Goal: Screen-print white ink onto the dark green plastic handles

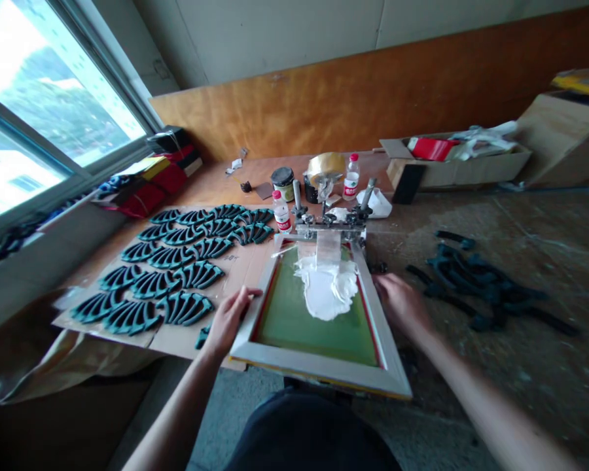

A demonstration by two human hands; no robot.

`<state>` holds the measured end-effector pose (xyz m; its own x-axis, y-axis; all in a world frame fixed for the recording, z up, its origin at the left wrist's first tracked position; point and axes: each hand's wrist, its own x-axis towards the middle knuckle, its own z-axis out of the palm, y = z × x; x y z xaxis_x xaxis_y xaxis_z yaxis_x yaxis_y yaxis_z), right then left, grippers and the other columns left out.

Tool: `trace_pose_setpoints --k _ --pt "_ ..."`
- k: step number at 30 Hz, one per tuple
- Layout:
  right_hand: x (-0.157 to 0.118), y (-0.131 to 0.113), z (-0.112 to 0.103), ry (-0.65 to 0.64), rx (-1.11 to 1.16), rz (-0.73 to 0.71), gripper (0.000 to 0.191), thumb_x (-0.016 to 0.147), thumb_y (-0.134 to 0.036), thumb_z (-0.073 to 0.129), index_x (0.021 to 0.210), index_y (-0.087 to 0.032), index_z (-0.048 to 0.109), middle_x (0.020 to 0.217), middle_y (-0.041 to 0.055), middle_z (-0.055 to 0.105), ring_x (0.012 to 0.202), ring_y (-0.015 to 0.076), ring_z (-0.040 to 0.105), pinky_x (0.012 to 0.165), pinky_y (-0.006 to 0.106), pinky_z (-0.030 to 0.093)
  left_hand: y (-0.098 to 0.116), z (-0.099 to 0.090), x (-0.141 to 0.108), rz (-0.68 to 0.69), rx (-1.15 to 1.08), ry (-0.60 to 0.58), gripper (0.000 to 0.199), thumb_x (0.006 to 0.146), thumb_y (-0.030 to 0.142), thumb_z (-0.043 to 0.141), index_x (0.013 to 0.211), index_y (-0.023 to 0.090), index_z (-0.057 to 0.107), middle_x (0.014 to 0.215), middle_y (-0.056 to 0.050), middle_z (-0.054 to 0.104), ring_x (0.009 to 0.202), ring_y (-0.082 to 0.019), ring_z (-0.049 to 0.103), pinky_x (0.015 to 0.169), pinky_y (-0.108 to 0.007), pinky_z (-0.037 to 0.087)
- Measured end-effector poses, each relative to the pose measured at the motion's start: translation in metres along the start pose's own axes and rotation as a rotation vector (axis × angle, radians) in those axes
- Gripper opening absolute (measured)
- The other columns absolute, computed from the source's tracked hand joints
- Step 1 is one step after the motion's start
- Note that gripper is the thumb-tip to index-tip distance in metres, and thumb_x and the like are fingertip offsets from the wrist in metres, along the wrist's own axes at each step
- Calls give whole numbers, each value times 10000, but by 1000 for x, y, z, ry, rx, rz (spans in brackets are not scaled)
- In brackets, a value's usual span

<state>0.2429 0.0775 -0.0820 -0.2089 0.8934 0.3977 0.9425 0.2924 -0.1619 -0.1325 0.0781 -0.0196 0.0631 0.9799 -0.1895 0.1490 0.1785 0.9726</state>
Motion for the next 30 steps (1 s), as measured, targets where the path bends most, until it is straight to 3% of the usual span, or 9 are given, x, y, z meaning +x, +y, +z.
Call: trace_pose_setpoints --k 4,6,8,11,17,21,23,26,30 --pt "58 -16 -12 90 26 52 438 887 -313 539 1301 -174 513 1199 137 560 1017 282 578 845 404 493 -63 10 -2 -86 167 2 568 823 523 573 1299 214 579 831 -45 702 788 -212 639 696 -278 482" --pt "82 -40 -8 -9 -4 -37 486 813 -283 650 1263 -154 518 1196 148 554 1074 297 542 887 403 473 -78 14 4 -94 276 6 568 847 482 544 1356 231 526 809 -42 699 761 -212 643 689 -280 475" --pt "90 -62 0 -157 -38 -80 319 786 -211 669 1091 -164 590 1019 113 615 971 270 567 817 363 481 -85 15 9 -85 368 -7 550 871 465 505 1372 239 510 809 -43 698 757 -214 648 684 -275 465" --pt "69 -79 8 -288 -30 -145 90 825 -109 569 849 -189 601 797 54 616 802 204 566 710 292 456 -88 13 11 -80 435 -29 534 890 475 465 1372 249 509 846 -48 704 782 -215 657 686 -266 459" --pt "13 -69 -10 -299 107 -565 234 831 -25 447 834 -178 623 818 58 623 807 201 540 721 308 428 -95 12 11 -76 410 -20 505 895 493 463 1325 244 556 949 -67 726 891 -227 666 828 -291 466" --pt "22 -67 -14 -367 185 -469 234 793 -9 479 810 -191 627 783 39 620 799 189 545 727 300 434 -95 12 11 -58 356 -24 500 893 477 480 1316 223 561 966 -74 724 904 -224 663 827 -292 479" --pt "19 -73 -7 -242 166 -410 268 806 -5 456 871 -178 650 843 61 642 846 196 559 751 309 451 -94 12 11 -65 330 -26 509 891 472 486 1322 208 555 933 -72 722 886 -222 662 802 -292 489" --pt "-1 -81 2 -57 118 -485 346 824 -7 399 995 -149 664 946 100 665 889 211 577 753 330 484 -92 12 10 -98 284 -15 508 881 462 513 1320 209 554 902 -62 723 862 -217 664 780 -292 498" --pt "-3 -79 -6 -171 200 -482 299 851 -51 444 1020 -172 658 895 69 663 851 199 594 734 312 507 -91 13 10 -116 233 -2 494 869 461 535 1294 213 575 897 -59 722 848 -210 660 749 -283 501"
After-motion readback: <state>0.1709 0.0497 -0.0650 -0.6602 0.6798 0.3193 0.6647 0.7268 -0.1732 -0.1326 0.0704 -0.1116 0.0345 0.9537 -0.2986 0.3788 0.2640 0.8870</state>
